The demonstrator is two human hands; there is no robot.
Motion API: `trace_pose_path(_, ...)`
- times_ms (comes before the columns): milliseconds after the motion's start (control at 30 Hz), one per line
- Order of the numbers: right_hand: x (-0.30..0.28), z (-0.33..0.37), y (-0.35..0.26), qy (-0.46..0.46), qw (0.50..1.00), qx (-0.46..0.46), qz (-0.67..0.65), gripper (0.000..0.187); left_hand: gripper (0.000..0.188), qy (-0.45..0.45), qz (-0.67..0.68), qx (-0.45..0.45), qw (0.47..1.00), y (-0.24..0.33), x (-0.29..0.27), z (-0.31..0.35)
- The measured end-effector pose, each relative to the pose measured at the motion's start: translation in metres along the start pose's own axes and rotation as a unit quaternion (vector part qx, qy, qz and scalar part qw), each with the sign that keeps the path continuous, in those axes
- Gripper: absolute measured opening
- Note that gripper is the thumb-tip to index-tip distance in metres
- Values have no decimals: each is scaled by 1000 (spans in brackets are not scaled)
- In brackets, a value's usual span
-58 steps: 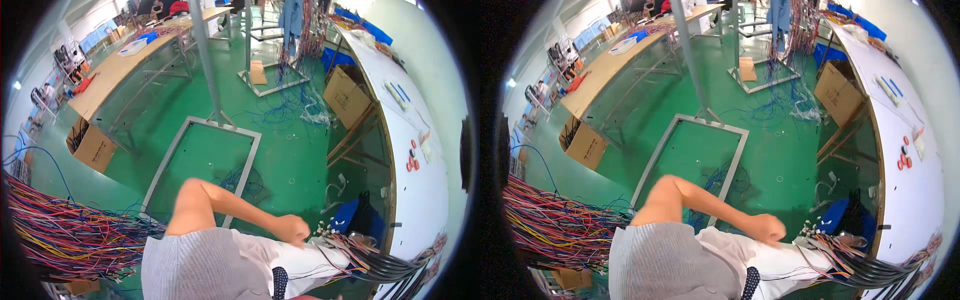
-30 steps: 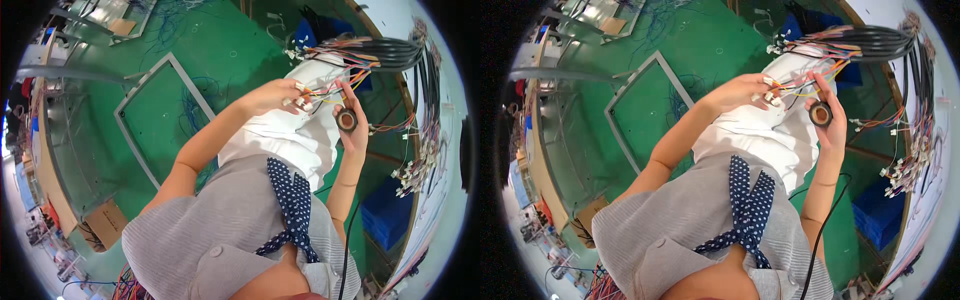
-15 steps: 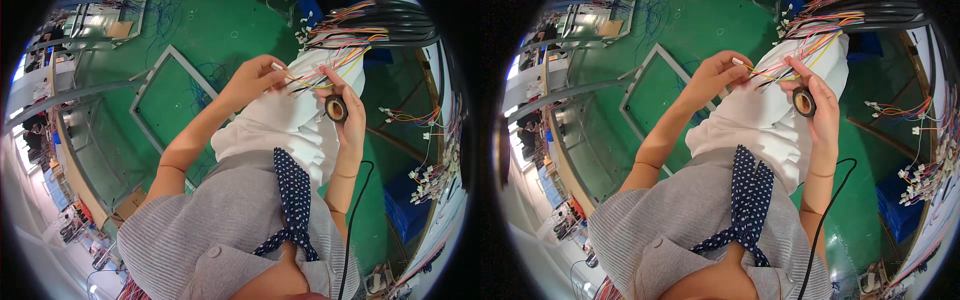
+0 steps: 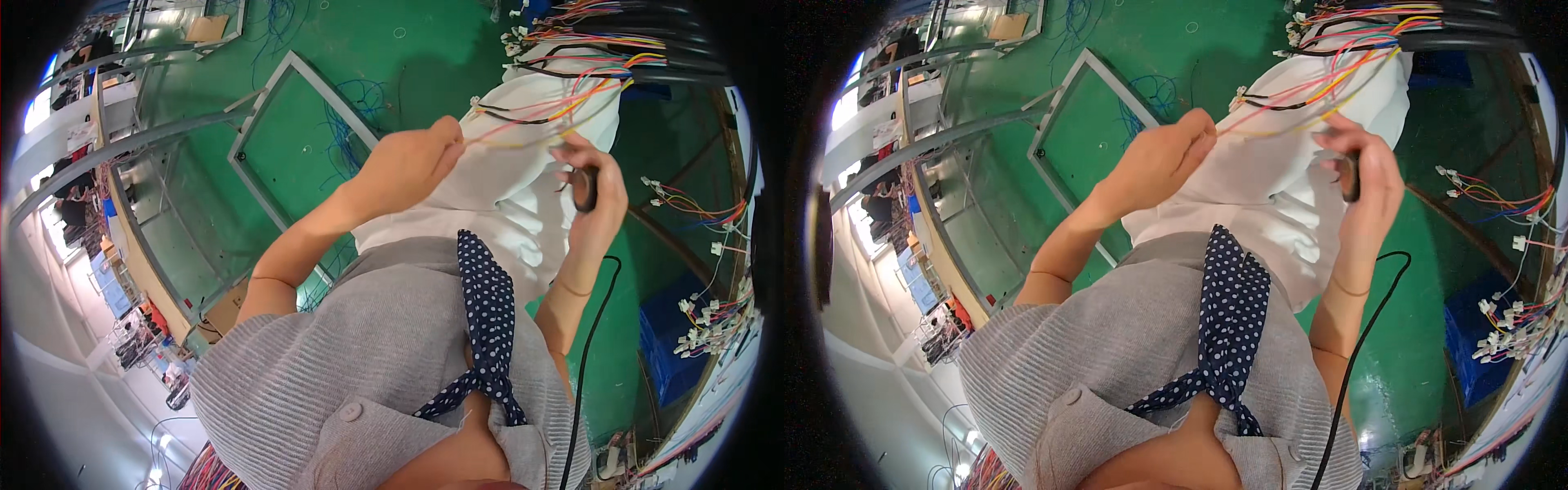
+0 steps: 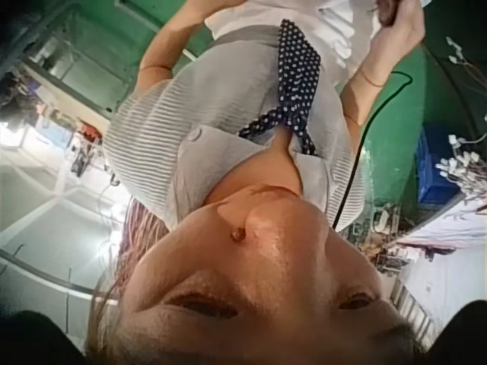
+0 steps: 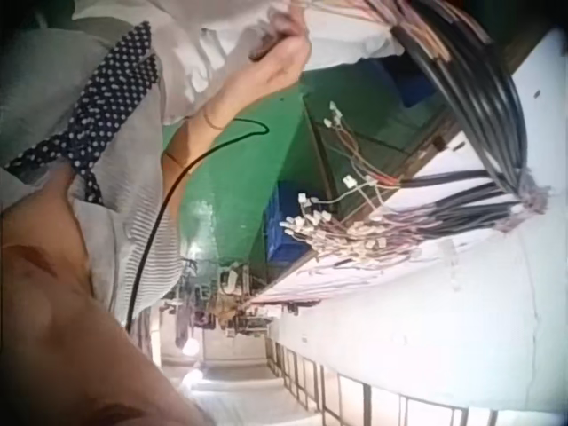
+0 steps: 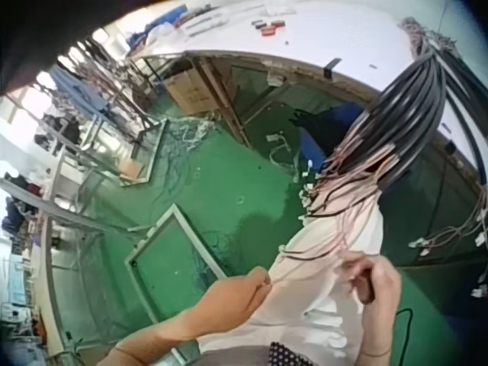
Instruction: Wrap electrical tape around bundles of wires at a manual assembly station.
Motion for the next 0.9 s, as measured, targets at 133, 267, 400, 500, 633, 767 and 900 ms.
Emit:
trace_pose_path(133,-7,12,-17,-85,991,-103,25,29,14,-55,105,31,992,20,-4,7)
trace_pose_path(267,32,23,-33,-163,980,-19,112,19,11,0,44,195,980,26,-12,-6)
trace_pose_path(400,70,26,-39,-217,886,-186,365,24,9,-85,-30,218,972,29,-12,-20)
trace_pose_path(500,72,21,-31,-198,851,-222,434,25,10,-139,-51,210,966,35,-11,-35)
trace_pose_path(633,67,23,-31,-136,822,-293,469,21,15,-266,35,70,961,30,0,-46)
trace_pose_path(767,61,37,-29,-138,791,-358,477,20,19,-316,68,47,945,27,2,-41)
trace_pose_path(900,50,43,-21,-116,811,-364,443,22,19,-348,165,-11,923,18,6,-33)
Point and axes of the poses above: each hand's wrist, its own z-axis away from the middle knuckle, its own x-axis out of the palm, y = z × x, the point moved 5 cm from there along -z, towards the middle knuckle, and after that the axes turned 1 degree about -x, right-handed, at the moved point
